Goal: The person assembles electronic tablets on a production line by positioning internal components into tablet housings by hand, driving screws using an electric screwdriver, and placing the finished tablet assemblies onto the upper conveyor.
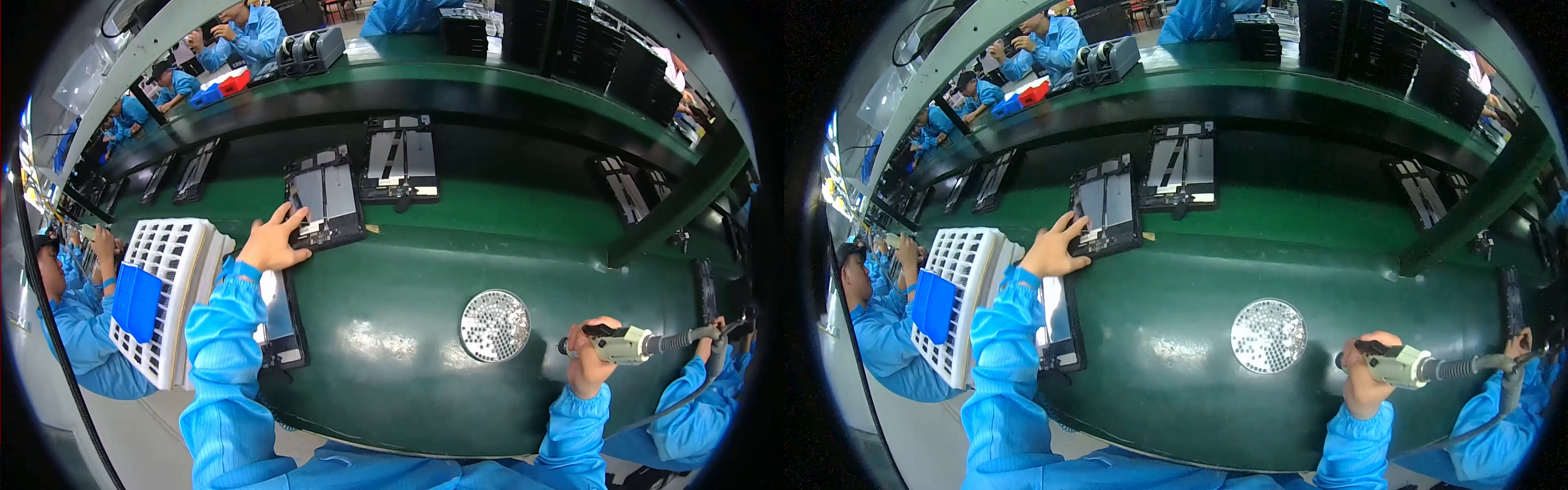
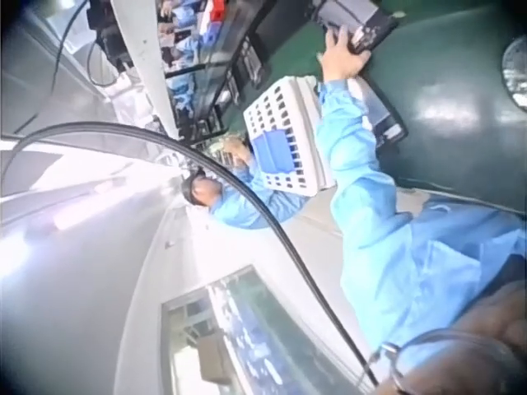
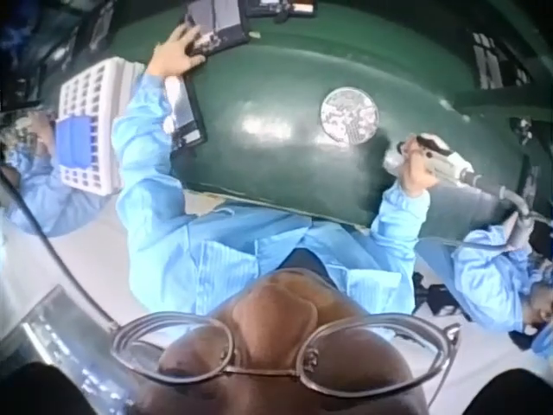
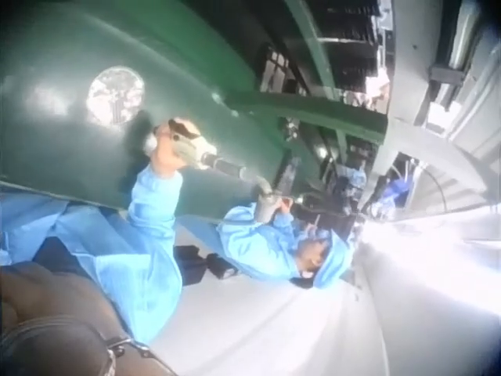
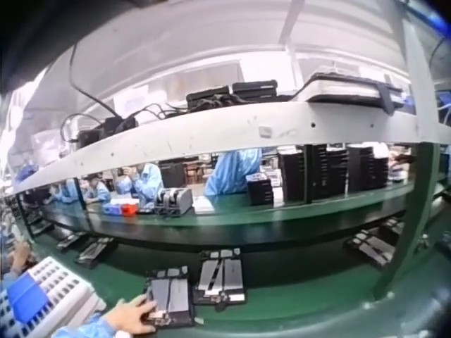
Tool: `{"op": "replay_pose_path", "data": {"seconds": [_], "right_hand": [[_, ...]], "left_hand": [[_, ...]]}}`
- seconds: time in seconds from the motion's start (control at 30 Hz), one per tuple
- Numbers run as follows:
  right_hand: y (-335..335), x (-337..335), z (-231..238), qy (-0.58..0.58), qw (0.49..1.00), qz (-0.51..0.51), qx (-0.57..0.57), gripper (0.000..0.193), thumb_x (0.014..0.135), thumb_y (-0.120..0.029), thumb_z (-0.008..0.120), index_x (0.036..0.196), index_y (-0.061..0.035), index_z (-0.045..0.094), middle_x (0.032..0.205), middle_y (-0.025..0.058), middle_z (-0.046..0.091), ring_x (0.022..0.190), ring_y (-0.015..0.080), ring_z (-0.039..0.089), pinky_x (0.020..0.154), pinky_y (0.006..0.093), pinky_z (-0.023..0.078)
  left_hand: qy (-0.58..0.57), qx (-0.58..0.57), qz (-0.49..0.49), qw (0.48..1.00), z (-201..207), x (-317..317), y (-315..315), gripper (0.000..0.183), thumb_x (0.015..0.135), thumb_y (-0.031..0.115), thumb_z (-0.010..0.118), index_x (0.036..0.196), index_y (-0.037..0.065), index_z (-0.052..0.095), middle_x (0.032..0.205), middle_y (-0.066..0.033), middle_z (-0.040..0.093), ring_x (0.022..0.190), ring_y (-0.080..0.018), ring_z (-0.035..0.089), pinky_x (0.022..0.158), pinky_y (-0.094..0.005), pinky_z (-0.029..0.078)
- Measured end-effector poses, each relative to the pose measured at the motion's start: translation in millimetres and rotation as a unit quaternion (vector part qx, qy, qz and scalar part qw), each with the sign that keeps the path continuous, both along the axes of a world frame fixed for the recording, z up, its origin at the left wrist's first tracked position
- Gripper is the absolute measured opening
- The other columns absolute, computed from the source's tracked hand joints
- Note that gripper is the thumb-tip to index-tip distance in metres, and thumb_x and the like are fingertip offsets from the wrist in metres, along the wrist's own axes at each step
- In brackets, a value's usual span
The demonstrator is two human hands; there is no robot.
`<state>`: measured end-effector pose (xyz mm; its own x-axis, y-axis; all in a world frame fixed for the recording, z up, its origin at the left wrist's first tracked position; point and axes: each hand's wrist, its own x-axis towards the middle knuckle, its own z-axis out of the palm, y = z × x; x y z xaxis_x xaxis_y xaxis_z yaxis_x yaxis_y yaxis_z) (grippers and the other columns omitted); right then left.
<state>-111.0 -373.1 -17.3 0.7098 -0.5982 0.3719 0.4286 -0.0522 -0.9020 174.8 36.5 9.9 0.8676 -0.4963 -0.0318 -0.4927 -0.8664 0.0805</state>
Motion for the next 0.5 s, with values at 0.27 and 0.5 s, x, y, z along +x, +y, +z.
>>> {"op": "replay_pose_path", "data": {"seconds": [0.27,0.5], "right_hand": [[-7.5,2.6,-9.6,-0.03,0.999,0.023,-0.002,0.032,0.071,0.01,0.046,0.101,0.0005,0.048,0.071,0.0086,0.049,0.055,0.016,0.048,0.05,0.0274,0.04],[-1.3,5.0,-6.8,-0.011,1.0,0.009,0.0,0.031,0.071,0.008,0.047,0.1,-0.0002,0.048,0.069,0.0073,0.049,0.054,0.0157,0.046,0.051,0.0294,0.04]], "left_hand": [[-0.015,-0.082,0.069,0.994,-19.7,-21.2,17.4,0.085,0.067,0.013,0.073,0.142,0.012,0.033,0.124,-0.0257,0.044,0.096,-0.0464,0.058,0.087,-0.0454,0.049],[-0.09,-0.174,0.075,0.978,-48.3,61.5,48.5,0.082,0.066,-0.008,0.063,0.141,0.004,0.031,0.117,-0.0287,0.053,0.108,-0.0442,0.052,0.093,-0.0439,0.044]]}}
